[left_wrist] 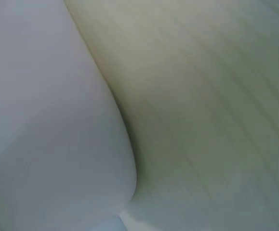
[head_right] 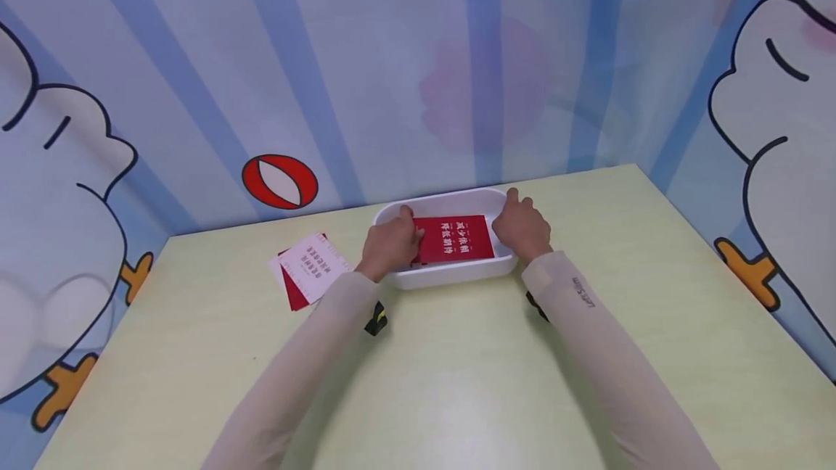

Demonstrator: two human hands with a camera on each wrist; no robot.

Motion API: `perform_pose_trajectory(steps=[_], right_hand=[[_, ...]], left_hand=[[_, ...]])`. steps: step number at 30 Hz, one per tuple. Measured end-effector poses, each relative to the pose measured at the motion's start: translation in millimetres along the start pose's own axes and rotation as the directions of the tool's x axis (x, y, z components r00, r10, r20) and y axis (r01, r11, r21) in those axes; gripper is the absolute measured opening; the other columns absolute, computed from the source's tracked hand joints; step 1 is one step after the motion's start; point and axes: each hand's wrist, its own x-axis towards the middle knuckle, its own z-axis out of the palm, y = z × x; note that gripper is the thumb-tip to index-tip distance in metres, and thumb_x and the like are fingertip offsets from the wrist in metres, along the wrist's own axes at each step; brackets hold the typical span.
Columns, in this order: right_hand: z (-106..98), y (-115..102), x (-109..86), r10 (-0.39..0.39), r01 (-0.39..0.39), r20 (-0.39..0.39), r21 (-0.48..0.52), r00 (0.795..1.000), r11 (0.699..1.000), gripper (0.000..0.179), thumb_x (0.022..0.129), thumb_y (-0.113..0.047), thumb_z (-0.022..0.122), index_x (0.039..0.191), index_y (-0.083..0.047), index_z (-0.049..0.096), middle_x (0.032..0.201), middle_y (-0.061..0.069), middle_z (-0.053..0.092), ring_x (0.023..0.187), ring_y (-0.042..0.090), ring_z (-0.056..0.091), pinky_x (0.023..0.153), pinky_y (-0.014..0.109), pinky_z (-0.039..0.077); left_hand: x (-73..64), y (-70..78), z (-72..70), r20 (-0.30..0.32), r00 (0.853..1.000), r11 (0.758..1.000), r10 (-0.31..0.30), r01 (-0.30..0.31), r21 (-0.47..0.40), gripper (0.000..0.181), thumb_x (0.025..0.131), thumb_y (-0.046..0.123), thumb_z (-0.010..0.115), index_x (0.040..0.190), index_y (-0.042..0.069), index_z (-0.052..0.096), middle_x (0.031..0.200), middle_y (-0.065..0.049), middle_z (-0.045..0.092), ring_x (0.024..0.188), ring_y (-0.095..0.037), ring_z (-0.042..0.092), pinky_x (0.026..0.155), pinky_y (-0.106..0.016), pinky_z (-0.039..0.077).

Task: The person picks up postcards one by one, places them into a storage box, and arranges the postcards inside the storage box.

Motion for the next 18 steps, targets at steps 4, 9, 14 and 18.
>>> perform_pose_trajectory(steps=[4,9,14,18], right_hand=[[0.1,-0.6,-2.1,-0.003,0.003,0.011,0.008,1.000,1.000,0.059,0.097,-0.016,0.042,0.147,0.006,0.022,0.127,0.031,0.047,0.110,0.043,0.056,0.093,0.058,0.053],[-0.2,-1.6,-3.4,-0.007,0.007,0.010,0.005,1.000,1.000,0.058,0.097,-0.016,0.041,0.147,0.007,0.023,0.128,0.032,0.046,0.110,0.043,0.056,0.092,0.059,0.053],[0.0,-1.8,-2.9,-0.010,0.009,0.008,0.004,1.000,1.000,0.058,0.097,-0.017,0.041,0.147,0.007,0.023,0.128,0.032,0.047,0.111,0.044,0.056,0.093,0.059,0.053],[-1.0,-1.8,-3.2,-0.009,0.008,0.014,0.011,1.000,1.000,0.057,0.097,-0.016,0.039,0.147,0.007,0.022,0.128,0.032,0.047,0.109,0.043,0.056,0.093,0.059,0.052]], left_hand=[[-1.8,1.1,0.0,0.010,1.000,0.999,-0.016,0.016,0.028,0.060,0.102,0.037,0.050,0.149,0.005,0.032,0.086,-0.003,0.071,0.074,-0.015,0.065,0.068,-0.031,0.053],[-1.5,1.5,1.7,0.016,0.999,0.997,-0.030,0.029,0.071,0.062,0.102,0.037,0.050,0.150,0.005,0.029,0.077,-0.001,0.068,0.066,-0.015,0.063,0.060,-0.028,0.048],[0.6,0.8,5.4,0.025,0.999,0.994,-0.042,0.039,0.100,0.061,0.101,0.037,0.052,0.150,0.007,0.030,0.075,-0.001,0.067,0.065,-0.015,0.062,0.059,-0.027,0.048],[2.2,0.6,6.2,0.036,0.999,0.993,-0.030,0.025,0.112,0.059,0.100,0.037,0.054,0.149,0.011,0.033,0.084,-0.001,0.071,0.072,-0.015,0.064,0.067,-0.029,0.052]])
